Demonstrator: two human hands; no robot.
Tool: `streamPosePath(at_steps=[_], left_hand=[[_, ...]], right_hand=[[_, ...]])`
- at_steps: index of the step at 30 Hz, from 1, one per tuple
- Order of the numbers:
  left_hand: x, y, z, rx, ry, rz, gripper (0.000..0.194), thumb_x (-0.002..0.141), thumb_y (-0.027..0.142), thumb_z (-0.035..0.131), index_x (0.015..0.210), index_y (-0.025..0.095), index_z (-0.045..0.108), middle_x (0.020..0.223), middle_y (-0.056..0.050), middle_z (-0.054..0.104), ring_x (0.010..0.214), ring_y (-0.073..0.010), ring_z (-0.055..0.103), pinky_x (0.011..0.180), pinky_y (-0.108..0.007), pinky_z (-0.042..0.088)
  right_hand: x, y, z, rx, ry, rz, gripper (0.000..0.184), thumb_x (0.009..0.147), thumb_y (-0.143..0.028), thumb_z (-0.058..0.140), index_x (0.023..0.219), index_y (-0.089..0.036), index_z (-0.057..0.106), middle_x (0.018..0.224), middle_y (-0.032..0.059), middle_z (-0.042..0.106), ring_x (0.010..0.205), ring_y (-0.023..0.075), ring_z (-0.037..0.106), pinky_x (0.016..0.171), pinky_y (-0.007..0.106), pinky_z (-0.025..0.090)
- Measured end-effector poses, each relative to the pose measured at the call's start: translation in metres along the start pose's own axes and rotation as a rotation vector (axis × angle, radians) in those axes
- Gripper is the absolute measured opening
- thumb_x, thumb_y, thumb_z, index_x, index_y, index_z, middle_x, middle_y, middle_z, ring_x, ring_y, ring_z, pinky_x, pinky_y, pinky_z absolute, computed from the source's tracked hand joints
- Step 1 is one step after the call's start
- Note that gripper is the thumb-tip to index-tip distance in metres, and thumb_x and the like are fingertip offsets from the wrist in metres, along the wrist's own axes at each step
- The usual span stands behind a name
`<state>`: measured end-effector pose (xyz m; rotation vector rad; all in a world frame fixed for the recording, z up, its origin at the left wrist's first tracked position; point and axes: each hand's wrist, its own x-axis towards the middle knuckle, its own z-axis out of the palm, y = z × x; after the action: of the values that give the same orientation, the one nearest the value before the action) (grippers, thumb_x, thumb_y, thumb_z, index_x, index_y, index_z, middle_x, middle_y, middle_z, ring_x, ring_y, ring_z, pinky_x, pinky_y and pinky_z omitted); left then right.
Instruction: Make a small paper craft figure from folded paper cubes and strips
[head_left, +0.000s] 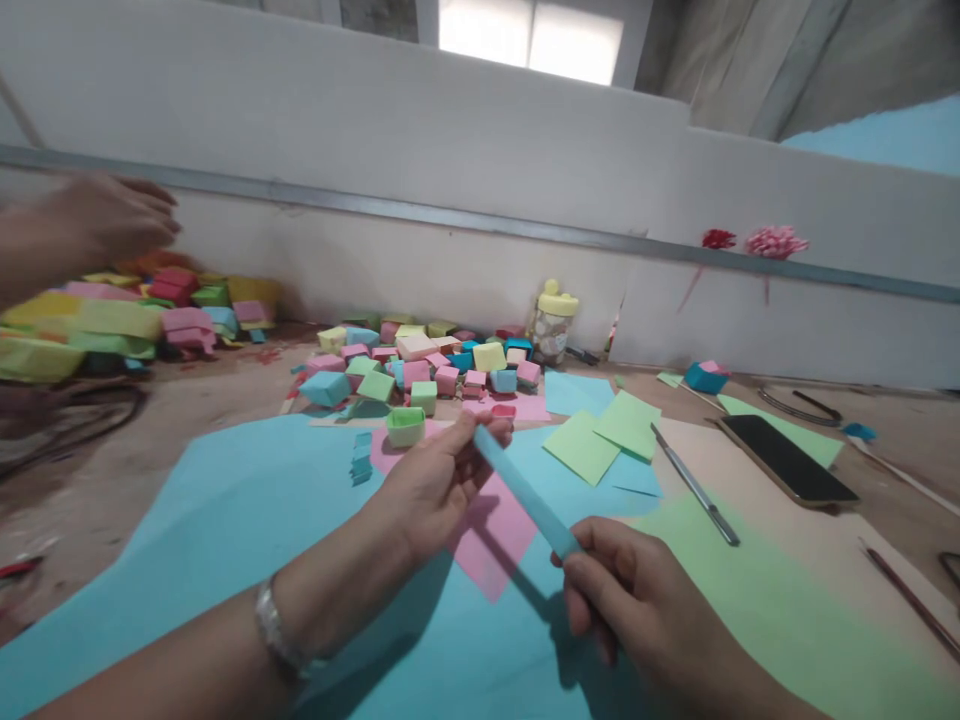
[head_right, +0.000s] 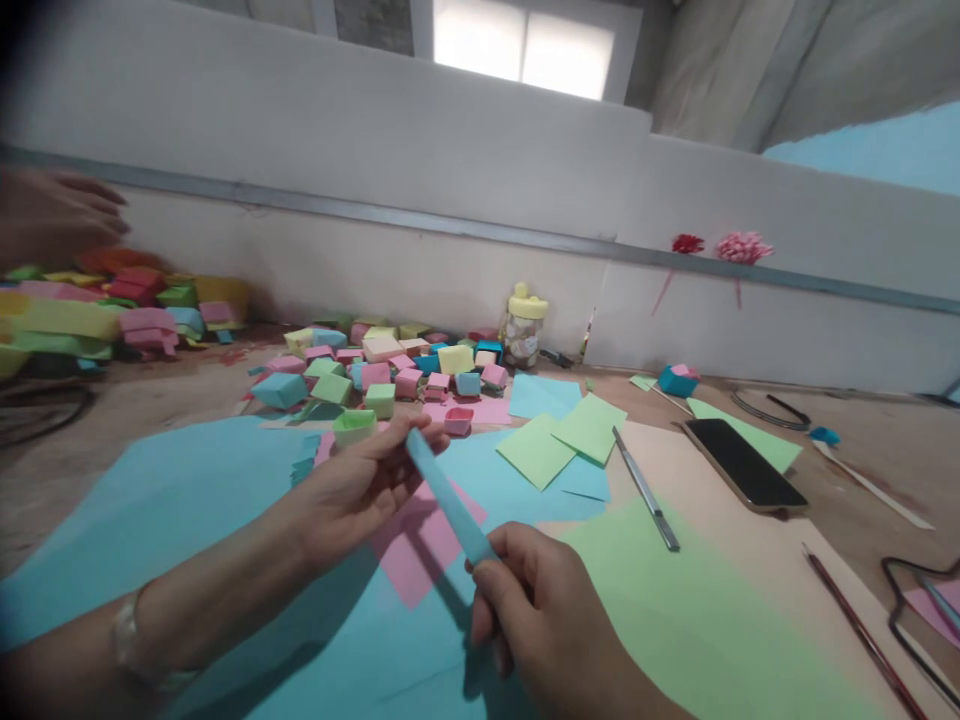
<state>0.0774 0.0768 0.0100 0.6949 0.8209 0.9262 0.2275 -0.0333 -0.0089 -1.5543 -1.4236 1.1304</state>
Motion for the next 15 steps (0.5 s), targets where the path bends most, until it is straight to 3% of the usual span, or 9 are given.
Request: streamPosePath(at_steps=[4,8,11,15], left_hand=[[-0.019,-0.017,0.011,0.109,-0.193,-0.087,0.032,0.076,0.043,0.06,0.093,0.016,0.063,0.088,-0.007,0.067,0.081,-0.0174,0.06,0.072,-0.028,0.046],[-0.034,-0.027,0.015,0.344,-0.146,-0.05,0.023,0.072,0.034,0.067,0.081,0.013,0.068,0.061,0.001,0.059,0.051,-0.0056,0.047,0.048,-0.015,0.036],[-0.029,-0.029,0.009,0.256,-0.172,-0.103,0.022,0.074,0.032,0.065,0.088,0.014,0.067,0.052,0.005,0.051,0.041,-0.0024,0.035,0.038,-0.013,0.026],[-0.023,-0.034,0.003,-0.021,-0.206,-0.175,0.008,0.072,0.019,0.068,0.076,0.014,0.064,0.071,-0.001,0.061,0.061,-0.0053,0.052,0.057,-0.012,0.041]], right_hand=[[0.0,0.0,0.0,0.012,0.014,0.05,0.027,0.087,-0.032,0.043,0.064,-0.018,0.042,0.051,-0.0051,0.051,0.039,0.0051,0.04,0.04,0.017,0.031],[0.0,0.003,-0.002,-0.1,0.135,-0.026,0.021,0.083,-0.033,0.048,0.068,-0.018,0.049,0.054,-0.0059,0.043,0.048,0.0081,0.039,0.044,0.02,0.03],[0.0,0.006,-0.007,-0.193,0.233,-0.074,0.017,0.081,-0.032,0.05,0.07,-0.019,0.053,0.056,-0.0052,0.042,0.052,0.01,0.038,0.047,0.022,0.032],[0.002,0.008,-0.011,-0.203,0.337,-0.14,0.014,0.078,-0.028,0.053,0.069,-0.02,0.06,0.06,-0.0026,0.055,0.057,0.0128,0.05,0.054,0.024,0.039]])
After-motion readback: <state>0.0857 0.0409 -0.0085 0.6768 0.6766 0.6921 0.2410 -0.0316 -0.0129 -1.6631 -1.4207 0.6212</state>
